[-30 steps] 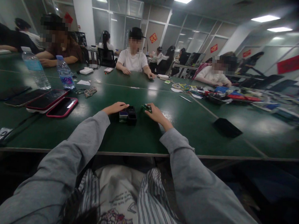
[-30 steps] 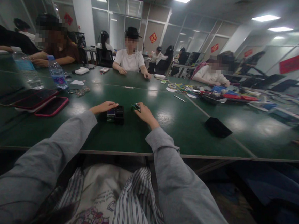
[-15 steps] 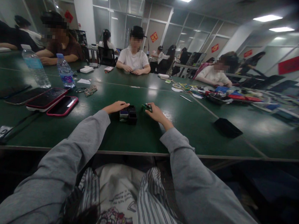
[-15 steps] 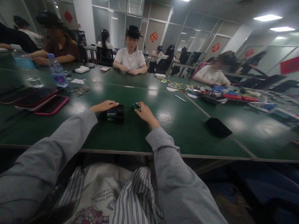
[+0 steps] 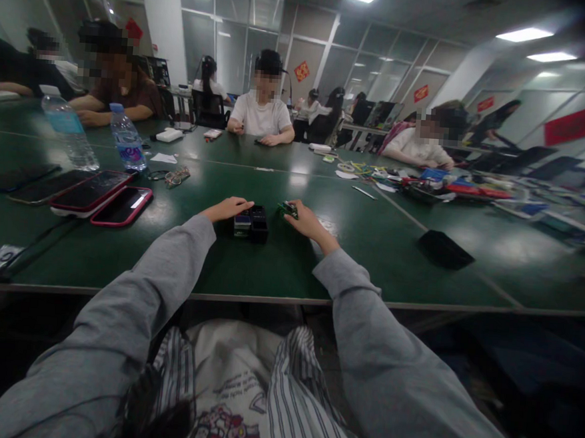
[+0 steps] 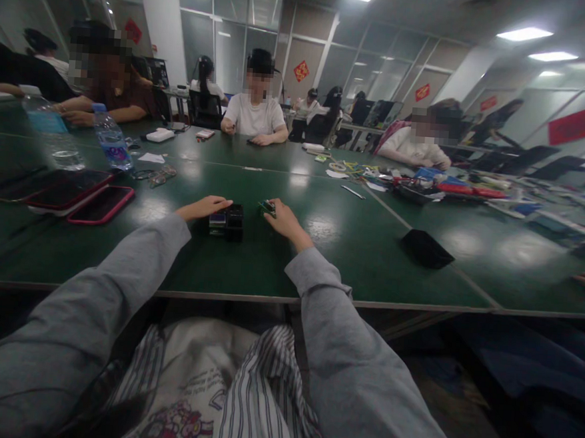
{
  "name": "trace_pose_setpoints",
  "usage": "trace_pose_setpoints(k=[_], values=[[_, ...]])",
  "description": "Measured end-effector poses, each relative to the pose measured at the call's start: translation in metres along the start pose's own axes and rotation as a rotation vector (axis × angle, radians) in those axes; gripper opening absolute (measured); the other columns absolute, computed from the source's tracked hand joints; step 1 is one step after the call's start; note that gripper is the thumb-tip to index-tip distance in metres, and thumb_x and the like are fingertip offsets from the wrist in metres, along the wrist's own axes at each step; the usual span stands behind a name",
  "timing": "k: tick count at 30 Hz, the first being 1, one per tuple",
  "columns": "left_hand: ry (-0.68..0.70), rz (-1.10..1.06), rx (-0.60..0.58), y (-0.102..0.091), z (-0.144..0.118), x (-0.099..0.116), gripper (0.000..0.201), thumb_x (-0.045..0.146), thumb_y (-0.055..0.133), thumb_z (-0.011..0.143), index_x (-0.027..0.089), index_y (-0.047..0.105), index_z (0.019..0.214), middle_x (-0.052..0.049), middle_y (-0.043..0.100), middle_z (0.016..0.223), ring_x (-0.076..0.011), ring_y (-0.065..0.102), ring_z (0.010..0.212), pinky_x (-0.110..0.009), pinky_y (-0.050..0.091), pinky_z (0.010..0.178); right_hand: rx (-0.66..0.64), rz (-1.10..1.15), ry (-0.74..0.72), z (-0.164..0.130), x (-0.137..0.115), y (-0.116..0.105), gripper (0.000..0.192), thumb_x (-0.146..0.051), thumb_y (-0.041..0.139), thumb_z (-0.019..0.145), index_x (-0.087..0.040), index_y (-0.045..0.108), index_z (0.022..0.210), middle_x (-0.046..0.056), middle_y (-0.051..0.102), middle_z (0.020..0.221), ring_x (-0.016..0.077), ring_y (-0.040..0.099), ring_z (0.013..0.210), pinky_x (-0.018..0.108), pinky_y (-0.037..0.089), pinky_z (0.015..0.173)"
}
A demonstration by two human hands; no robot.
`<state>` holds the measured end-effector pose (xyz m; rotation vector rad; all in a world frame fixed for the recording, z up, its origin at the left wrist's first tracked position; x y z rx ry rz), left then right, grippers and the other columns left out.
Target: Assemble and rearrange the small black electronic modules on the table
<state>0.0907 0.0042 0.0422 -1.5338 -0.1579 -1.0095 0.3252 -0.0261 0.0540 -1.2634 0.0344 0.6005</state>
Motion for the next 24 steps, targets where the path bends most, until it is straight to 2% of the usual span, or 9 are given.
trace_pose_setpoints(k=[24], values=[[-0.009,0.004,0.011,-0.0004,0.0,-0.0001,0.061,0.069,0.038,0.087,0.015,0.066,0.093,-0.01,0.067,0.096,-0.021,0.058,0.087,-0.031,0.042,0.078,0.004,-0.017,-0.013,0.001,0.001,0.0013,0.042,-0.029,0.059,0.089,-0.014,0.047,0.127,0.016,0.064,0.119,0.0283,0.063,0.109,0.042,0.048,0.095]])
Point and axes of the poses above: each hand's wrist, its own z-axis towards the middle knuckle, its own y-axis out of the palm, x = y × z, the point moved 7 cm from there along z, towards the middle knuckle
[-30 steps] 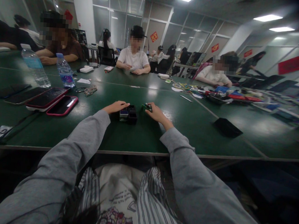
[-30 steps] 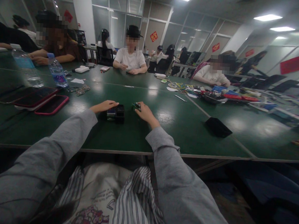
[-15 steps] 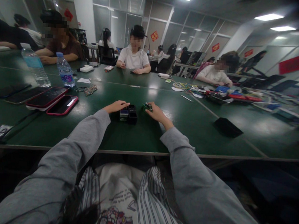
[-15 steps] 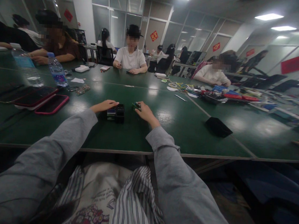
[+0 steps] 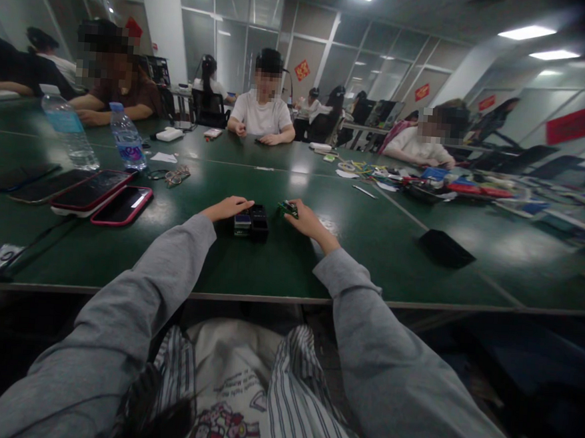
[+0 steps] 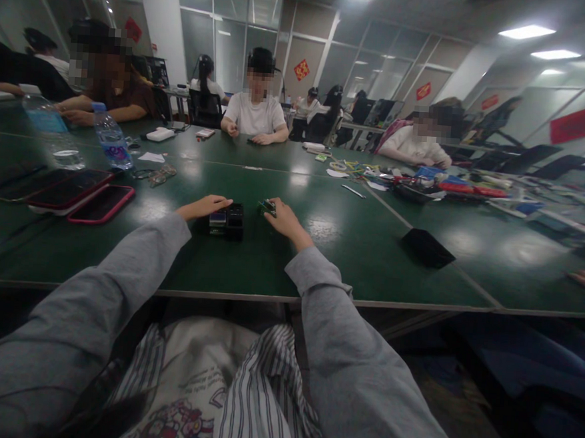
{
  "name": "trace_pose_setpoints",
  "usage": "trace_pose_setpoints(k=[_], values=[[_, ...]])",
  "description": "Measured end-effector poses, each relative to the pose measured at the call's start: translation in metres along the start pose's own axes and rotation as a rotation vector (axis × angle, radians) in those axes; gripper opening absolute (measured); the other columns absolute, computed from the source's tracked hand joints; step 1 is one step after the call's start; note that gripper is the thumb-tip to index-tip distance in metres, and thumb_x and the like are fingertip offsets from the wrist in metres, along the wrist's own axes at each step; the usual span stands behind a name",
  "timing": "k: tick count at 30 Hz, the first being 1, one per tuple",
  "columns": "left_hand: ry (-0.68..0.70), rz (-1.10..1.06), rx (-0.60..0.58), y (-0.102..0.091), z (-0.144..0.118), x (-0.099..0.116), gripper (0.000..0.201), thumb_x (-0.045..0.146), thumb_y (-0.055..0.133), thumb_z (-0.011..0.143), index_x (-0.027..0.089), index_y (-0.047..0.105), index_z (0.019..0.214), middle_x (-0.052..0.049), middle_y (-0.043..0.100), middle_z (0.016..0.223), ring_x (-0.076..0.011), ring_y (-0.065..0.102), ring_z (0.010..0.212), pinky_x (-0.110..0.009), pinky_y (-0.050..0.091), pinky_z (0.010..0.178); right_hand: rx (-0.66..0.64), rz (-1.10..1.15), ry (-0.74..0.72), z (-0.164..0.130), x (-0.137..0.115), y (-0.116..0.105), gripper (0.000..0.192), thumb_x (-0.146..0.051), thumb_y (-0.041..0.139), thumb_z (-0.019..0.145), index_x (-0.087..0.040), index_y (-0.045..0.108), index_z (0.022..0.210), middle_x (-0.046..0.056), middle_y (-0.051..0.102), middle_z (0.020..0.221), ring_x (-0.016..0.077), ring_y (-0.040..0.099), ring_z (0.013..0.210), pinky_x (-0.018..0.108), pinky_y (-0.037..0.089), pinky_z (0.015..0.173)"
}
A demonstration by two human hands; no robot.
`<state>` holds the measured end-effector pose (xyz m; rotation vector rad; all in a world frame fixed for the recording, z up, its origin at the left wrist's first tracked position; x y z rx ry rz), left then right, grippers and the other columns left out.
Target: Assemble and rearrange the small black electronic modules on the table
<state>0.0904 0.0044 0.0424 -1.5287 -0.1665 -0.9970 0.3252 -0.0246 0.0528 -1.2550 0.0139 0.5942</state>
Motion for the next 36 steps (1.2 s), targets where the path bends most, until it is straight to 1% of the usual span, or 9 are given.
trace_pose_setpoints(k=[4,11,16,20,27,32,36], values=[[0.002,0.024,0.006,0.001,0.0,0.0,0.062,0.069,0.037,0.087,0.015,0.066,0.092,-0.009,0.067,0.094,-0.0213,0.058,0.086,-0.031,0.043,0.077,0.01,0.005,-0.002,0.001,0.002,0.001,0.042,-0.029,0.059,0.089,-0.015,0.047,0.126,0.016,0.065,0.118,0.0278,0.063,0.108,0.042,0.048,0.094],[0.011,0.041,0.003,0.001,0.0,-0.001,0.065,0.072,0.033,0.088,0.016,0.065,0.092,-0.01,0.067,0.098,-0.0226,0.06,0.089,-0.033,0.043,0.08,0.007,0.01,-0.014,0.0,0.001,0.001,0.043,-0.028,0.06,0.089,-0.014,0.047,0.127,0.015,0.065,0.118,0.0281,0.063,0.107,0.041,0.048,0.094],[0.023,0.057,0.004,0.002,0.001,0.0,0.064,0.07,0.031,0.089,0.016,0.064,0.092,-0.011,0.066,0.099,-0.0233,0.06,0.091,-0.034,0.043,0.083,-0.007,0.006,0.002,-0.001,-0.002,-0.001,0.043,-0.027,0.06,0.089,-0.014,0.047,0.128,0.017,0.064,0.119,0.0281,0.063,0.108,0.042,0.048,0.095],[0.028,0.078,0.007,0.003,0.001,0.002,0.062,0.068,0.029,0.091,0.016,0.064,0.09,-0.011,0.066,0.097,-0.0225,0.059,0.088,-0.034,0.042,0.083,-0.009,0.01,0.0,-0.002,-0.004,-0.002,0.043,-0.027,0.06,0.089,-0.014,0.047,0.128,0.017,0.063,0.121,0.0283,0.062,0.11,0.042,0.047,0.096],[0.024,0.091,0.001,0.003,-0.001,0.004,0.062,0.067,0.028,0.092,0.016,0.063,0.092,-0.011,0.066,0.099,-0.0226,0.06,0.089,-0.034,0.043,0.083,-0.007,-0.01,-0.003,-0.001,-0.001,-0.001,0.044,-0.028,0.06,0.09,-0.013,0.046,0.129,0.017,0.064,0.119,0.0286,0.062,0.108,0.041,0.048,0.094],[0.011,0.118,-0.002,0.001,-0.004,0.008,0.059,0.064,0.027,0.093,0.016,0.062,0.09,-0.01,0.067,0.097,-0.0211,0.06,0.087,-0.032,0.044,0.08,-0.008,-0.004,-0.018,0.0,0.0,0.001,0.043,-0.027,0.06,0.089,-0.013,0.046,0.128,0.017,0.063,0.121,0.0292,0.062,0.109,0.042,0.047,0.096],[0.017,0.139,0.001,0.001,-0.004,0.01,0.059,0.063,0.027,0.093,0.016,0.063,0.093,-0.011,0.067,0.1,-0.0215,0.06,0.09,-0.032,0.044,0.083,0.002,-0.004,-0.028,0.001,0.001,0.002,0.043,-0.028,0.06,0.089,-0.014,0.046,0.127,0.017,0.064,0.119,0.0295,0.063,0.108,0.043,0.048,0.094]])
Point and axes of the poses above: each hand's wrist, its own z-axis towards the middle knuckle, its own y-axis out of the palm, x = y × z, the point moved 7 cm from there along z, towards the middle knuckle
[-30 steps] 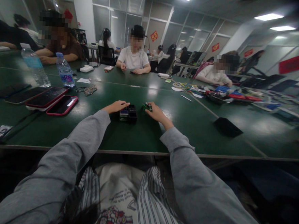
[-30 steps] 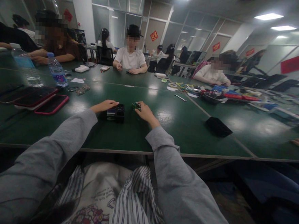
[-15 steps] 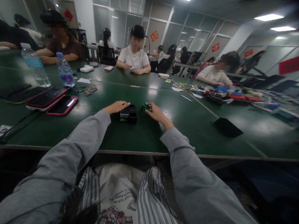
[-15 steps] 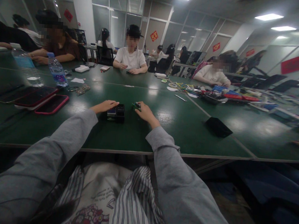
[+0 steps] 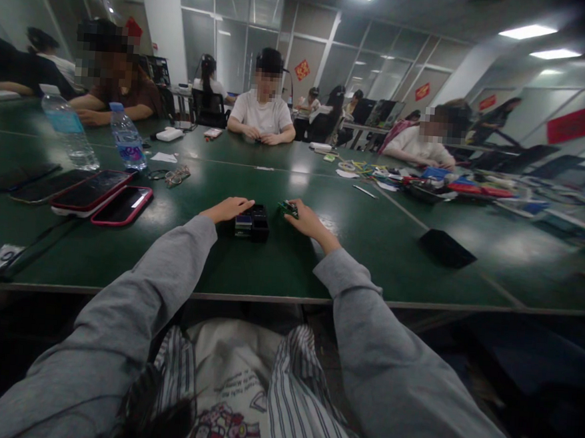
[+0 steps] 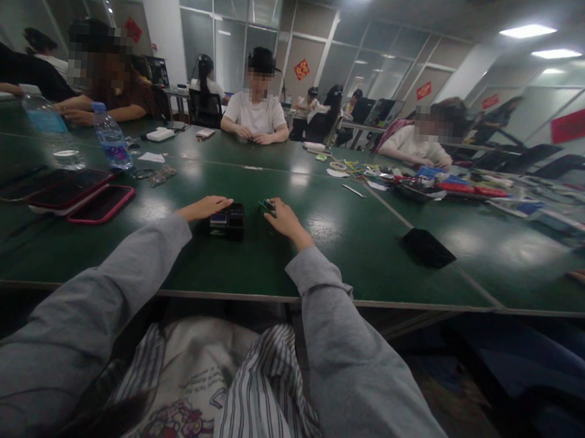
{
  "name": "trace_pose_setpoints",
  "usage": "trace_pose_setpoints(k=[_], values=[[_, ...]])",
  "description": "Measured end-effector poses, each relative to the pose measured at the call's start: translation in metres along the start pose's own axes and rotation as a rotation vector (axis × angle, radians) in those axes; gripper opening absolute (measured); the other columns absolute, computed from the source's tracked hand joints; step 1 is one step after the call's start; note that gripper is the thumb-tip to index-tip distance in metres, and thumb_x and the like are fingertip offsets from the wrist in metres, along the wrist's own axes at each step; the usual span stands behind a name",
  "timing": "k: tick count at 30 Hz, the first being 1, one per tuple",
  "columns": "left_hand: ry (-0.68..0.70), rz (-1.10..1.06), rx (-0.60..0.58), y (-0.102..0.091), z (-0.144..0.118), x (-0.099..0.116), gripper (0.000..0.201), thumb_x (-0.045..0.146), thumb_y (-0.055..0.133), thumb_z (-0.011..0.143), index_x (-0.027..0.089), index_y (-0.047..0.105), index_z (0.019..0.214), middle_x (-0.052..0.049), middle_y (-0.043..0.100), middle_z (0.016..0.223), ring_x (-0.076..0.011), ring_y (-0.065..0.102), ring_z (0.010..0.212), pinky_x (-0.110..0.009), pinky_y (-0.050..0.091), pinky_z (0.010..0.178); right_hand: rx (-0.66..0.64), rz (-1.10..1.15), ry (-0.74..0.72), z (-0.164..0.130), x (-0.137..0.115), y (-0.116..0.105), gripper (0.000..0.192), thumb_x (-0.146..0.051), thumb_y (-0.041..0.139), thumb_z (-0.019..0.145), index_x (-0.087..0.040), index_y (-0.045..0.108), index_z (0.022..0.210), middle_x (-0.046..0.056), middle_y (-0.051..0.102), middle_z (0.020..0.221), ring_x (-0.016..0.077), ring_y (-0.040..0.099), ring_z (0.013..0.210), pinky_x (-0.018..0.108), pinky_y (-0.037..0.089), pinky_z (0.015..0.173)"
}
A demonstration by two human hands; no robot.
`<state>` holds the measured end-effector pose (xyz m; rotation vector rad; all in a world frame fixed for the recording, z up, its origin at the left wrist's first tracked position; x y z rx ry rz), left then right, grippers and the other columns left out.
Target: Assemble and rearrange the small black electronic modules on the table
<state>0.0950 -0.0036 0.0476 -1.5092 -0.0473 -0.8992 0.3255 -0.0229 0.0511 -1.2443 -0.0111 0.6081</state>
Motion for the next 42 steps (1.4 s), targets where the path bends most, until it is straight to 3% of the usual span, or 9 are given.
trace_pose_setpoints(k=[20,34,42], values=[[-0.013,-0.016,-0.001,-0.0005,-0.0019,0.0019,0.057,0.062,0.027,0.094,0.017,0.063,0.091,-0.011,0.067,0.1,-0.021,0.06,0.089,-0.033,0.045,0.082,-0.017,0.005,0.009,-0.0025,-0.0044,-0.0025,0.044,-0.027,0.059,0.089,-0.013,0.046,0.128,0.018,0.063,0.121,0.0292,0.062,0.11,0.043,0.047,0.095],[0.006,-0.001,0.005,0.0013,0.0027,-0.0021,0.056,0.062,0.028,0.094,0.017,0.06,0.083,-0.008,0.065,0.087,-0.0193,0.058,0.08,-0.032,0.044,0.077,-0.017,-0.015,-0.002,-0.0005,0.0013,0.0016,0.046,-0.03,0.058,0.089,-0.013,0.045,0.129,0.018,0.062,0.121,0.0302,0.06,0.111,0.044,0.046,0.097],[0.011,-0.003,0.006,0.001,0.002,-0.0019,0.057,0.062,0.027,0.094,0.017,0.063,0.089,-0.01,0.067,0.097,-0.0215,0.06,0.088,-0.033,0.043,0.081,-0.018,-0.018,0.015,-0.0009,0.0034,0.0029,0.046,-0.031,0.057,0.088,-0.014,0.044,0.129,0.018,0.063,0.119,0.0302,0.06,0.109,0.044,0.046,0.096]])
Point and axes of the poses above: each hand's wrist, its own z-axis towards the middle knuckle, its own y-axis out of the palm, x = y × z, the point moved 7 cm from there along z, towards the middle knuckle
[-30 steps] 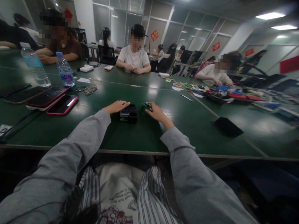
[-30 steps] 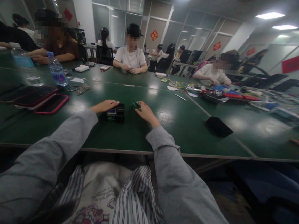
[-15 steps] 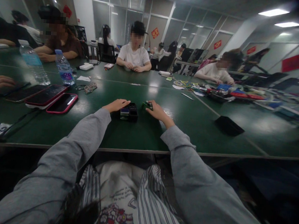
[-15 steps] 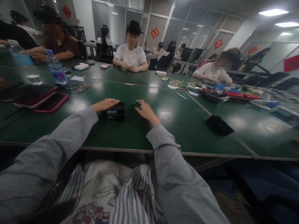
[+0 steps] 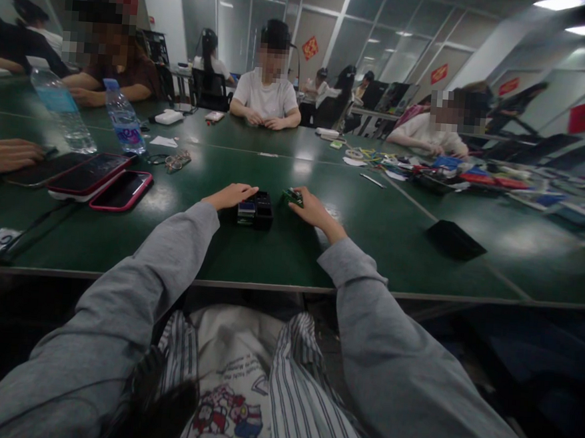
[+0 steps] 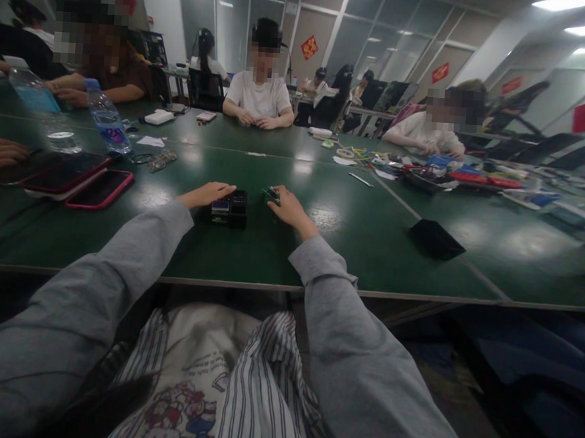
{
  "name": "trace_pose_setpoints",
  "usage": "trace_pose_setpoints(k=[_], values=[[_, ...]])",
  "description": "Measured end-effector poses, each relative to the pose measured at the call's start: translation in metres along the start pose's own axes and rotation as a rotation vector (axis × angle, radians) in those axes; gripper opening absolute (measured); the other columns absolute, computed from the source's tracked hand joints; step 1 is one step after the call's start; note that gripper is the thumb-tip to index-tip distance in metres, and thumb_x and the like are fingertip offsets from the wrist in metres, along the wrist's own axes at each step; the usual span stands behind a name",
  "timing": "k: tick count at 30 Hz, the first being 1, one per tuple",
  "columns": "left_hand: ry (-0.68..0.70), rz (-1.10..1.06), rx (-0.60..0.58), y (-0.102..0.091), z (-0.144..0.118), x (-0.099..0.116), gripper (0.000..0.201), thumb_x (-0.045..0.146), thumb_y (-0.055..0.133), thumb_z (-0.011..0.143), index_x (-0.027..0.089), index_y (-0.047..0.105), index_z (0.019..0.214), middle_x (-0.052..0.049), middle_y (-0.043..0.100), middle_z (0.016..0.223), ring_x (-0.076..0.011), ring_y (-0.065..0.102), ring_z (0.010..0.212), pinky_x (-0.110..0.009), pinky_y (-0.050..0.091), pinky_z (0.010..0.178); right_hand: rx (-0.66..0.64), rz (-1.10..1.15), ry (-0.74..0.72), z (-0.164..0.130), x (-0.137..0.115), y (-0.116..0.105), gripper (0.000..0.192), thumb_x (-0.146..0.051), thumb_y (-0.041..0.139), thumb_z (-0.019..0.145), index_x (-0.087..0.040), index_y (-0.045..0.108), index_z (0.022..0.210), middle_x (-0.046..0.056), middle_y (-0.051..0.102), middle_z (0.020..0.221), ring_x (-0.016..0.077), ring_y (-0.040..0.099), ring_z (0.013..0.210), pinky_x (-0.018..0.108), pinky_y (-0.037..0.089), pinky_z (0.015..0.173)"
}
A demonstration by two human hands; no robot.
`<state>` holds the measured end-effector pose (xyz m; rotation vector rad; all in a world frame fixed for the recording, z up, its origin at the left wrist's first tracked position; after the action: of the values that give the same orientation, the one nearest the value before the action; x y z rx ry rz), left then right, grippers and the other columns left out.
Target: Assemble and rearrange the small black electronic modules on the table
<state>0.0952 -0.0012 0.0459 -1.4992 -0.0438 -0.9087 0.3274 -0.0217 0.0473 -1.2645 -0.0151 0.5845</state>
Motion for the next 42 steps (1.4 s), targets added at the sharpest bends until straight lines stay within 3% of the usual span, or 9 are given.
trace_pose_setpoints(k=[42], values=[[-0.026,-0.016,0.001,0.0013,0.0,-0.0009,0.06,0.063,0.026,0.092,0.017,0.065,0.097,-0.011,0.068,0.099,-0.0228,0.061,0.093,-0.033,0.045,0.083,0.006,-0.022,-0.002,-0.0007,-0.0043,-0.0025,0.046,-0.03,0.058,0.088,-0.013,0.045,0.129,0.018,0.063,0.118,0.0307,0.061,0.109,0.045,0.047,0.096]])
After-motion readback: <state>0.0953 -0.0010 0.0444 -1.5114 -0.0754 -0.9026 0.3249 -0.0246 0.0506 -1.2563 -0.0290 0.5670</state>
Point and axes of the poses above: each hand's wrist, its own z-axis towards the middle knuckle, its own y-axis out of the palm, x = y × z, the point moved 7 cm from there along z, towards the middle knuckle
